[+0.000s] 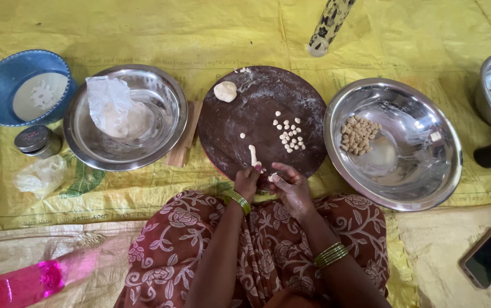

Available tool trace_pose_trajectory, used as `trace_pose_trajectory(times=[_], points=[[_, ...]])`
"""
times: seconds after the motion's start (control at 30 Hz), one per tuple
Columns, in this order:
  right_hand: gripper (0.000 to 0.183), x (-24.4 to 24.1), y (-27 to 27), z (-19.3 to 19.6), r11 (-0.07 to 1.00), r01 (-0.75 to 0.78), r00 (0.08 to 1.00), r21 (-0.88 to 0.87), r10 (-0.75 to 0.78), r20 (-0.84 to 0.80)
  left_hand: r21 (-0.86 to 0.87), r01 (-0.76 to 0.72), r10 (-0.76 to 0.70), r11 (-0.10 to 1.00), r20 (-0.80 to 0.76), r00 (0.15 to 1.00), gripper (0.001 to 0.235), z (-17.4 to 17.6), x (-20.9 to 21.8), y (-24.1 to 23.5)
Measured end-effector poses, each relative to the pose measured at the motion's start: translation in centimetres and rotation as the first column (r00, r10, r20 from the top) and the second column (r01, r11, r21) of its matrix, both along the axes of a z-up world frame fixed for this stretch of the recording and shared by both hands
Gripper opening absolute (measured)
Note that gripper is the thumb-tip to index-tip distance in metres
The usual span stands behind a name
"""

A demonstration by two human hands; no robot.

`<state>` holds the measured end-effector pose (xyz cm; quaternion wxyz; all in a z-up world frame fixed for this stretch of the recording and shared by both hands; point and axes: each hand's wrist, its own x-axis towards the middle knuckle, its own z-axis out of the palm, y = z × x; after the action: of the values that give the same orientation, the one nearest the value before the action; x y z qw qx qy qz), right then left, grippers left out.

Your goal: The person sits on the floor and repeatedly pinches small portions of dough from a larger piece, rolling them into uniform balls between their palms. The finished balls are placed on a wooden board, while a bowl of filling and other ingredients remain nearby.

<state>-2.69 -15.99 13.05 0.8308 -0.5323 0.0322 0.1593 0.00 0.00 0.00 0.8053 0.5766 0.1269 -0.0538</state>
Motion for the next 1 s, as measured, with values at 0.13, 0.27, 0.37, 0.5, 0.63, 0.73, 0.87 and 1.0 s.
trace_pose_trajectory(times=[0.13, 0.27, 0.37, 0.5, 0.63, 0.73, 0.87, 1.0], points=[[0.018, 0.2, 0.1, -1.0, 0.992, 0.096, 0.993, -0.086, -0.101, -0.065, 0.211, 0.008, -0.005, 0.978, -0.016, 1.000, 0.036, 0.4, -0.3, -0.1], [0.023, 0.3, -0.2, -0.6, 0.993, 0.092, 0.987, -0.080, -0.101, -0.123, 0.023, -0.015, 0.015, 1.000, -0.008, 1.000, 0.037, 0.9, -0.2, -0.4], [0.026, 0.4, 0.1, -0.8, 0.990, 0.093, 0.988, -0.107, -0.105, -0.116, 0.196, 0.006, -0.003, 0.981, -0.016, 1.000, 0.038, 1.6, -0.6, -0.2], [0.017, 0.4, -0.1, -1.9, 0.981, 0.092, 0.992, -0.168, -0.104, -0.064, 0.294, 0.024, -0.031, 0.956, 0.020, 0.999, 0.037, 2.4, -0.7, -0.2], [0.016, 0.4, -0.5, -2.3, 0.984, 0.139, 0.981, -0.111, -0.152, -0.120, 0.290, 0.059, -0.058, 0.955, -0.012, 0.998, 0.040, 2.5, -0.8, -0.3], [0.022, 0.5, -0.5, -1.7, 0.984, 0.157, 0.971, -0.081, -0.168, -0.169, 0.201, 0.070, -0.070, 0.977, -0.008, 0.998, 0.039, 2.8, -0.8, -0.3], [0.024, 0.5, -0.3, -0.9, 0.991, 0.130, 0.985, -0.016, -0.131, -0.113, 0.160, 0.075, -0.069, 0.984, -0.041, 0.997, 0.036, 3.6, -1.0, -0.3], [0.022, 0.4, -0.6, -1.8, 0.982, 0.120, 0.990, -0.143, -0.129, -0.052, 0.147, 0.103, -0.092, 0.984, -0.080, 0.993, 0.037, 4.3, -1.3, -0.2]])
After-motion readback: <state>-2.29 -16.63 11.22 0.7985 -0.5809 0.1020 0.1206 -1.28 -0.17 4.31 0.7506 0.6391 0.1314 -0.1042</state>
